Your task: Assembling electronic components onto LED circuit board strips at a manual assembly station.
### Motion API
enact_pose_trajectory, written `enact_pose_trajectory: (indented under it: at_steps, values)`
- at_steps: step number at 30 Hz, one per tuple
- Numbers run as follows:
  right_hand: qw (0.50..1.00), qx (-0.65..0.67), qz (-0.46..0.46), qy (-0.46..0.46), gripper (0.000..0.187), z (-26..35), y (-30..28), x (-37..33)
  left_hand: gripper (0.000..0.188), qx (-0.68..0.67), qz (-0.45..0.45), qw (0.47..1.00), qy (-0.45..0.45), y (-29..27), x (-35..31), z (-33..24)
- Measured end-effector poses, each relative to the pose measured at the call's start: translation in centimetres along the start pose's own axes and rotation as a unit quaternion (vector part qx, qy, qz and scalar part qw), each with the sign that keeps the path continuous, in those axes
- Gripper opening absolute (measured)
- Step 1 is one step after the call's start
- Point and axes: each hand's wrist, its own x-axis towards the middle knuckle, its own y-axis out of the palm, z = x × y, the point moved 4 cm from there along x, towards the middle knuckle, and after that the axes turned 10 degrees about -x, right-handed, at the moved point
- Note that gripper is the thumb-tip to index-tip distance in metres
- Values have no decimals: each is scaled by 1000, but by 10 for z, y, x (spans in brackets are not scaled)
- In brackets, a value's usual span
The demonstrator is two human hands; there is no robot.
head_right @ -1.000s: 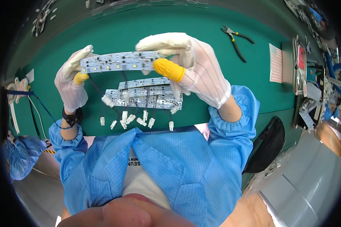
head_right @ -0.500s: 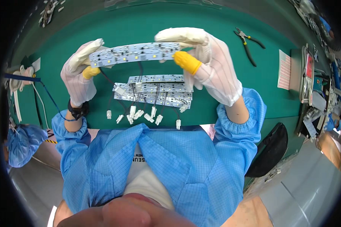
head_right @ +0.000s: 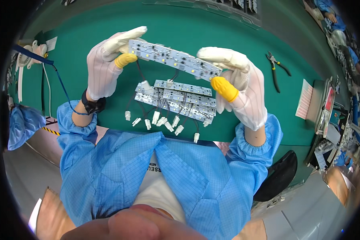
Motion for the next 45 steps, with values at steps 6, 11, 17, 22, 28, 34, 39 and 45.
enact_pose_trajectory:
  at_steps: [6,11,17,22,28,34,39,45]
  values:
    - [996,17,-18,82,43,-1,-3,5,39,-77,-19,992,93,-1,0,-7]
    - [997,-12,-45,62,49,-3,-3,3,36,-123,-37,990,60,3,-3,1]
    - [997,41,4,66,54,3,-1,4,42,-78,-30,996,-6,3,0,1]
    - [997,30,-1,69,58,-3,-2,1,43,-86,-20,996,33,3,-2,4]
    - [997,27,-7,78,54,4,-3,2,44,-79,-23,996,30,5,-3,4]
    - [999,-5,19,41,51,-1,-6,1,56,-35,-11,996,-81,4,3,-4]
    - [996,40,72,42,51,5,-1,3,59,-86,-17,990,-109,5,1,5]
    - [997,-52,3,54,43,2,-9,4,59,-166,-5,986,-4,8,-2,2]
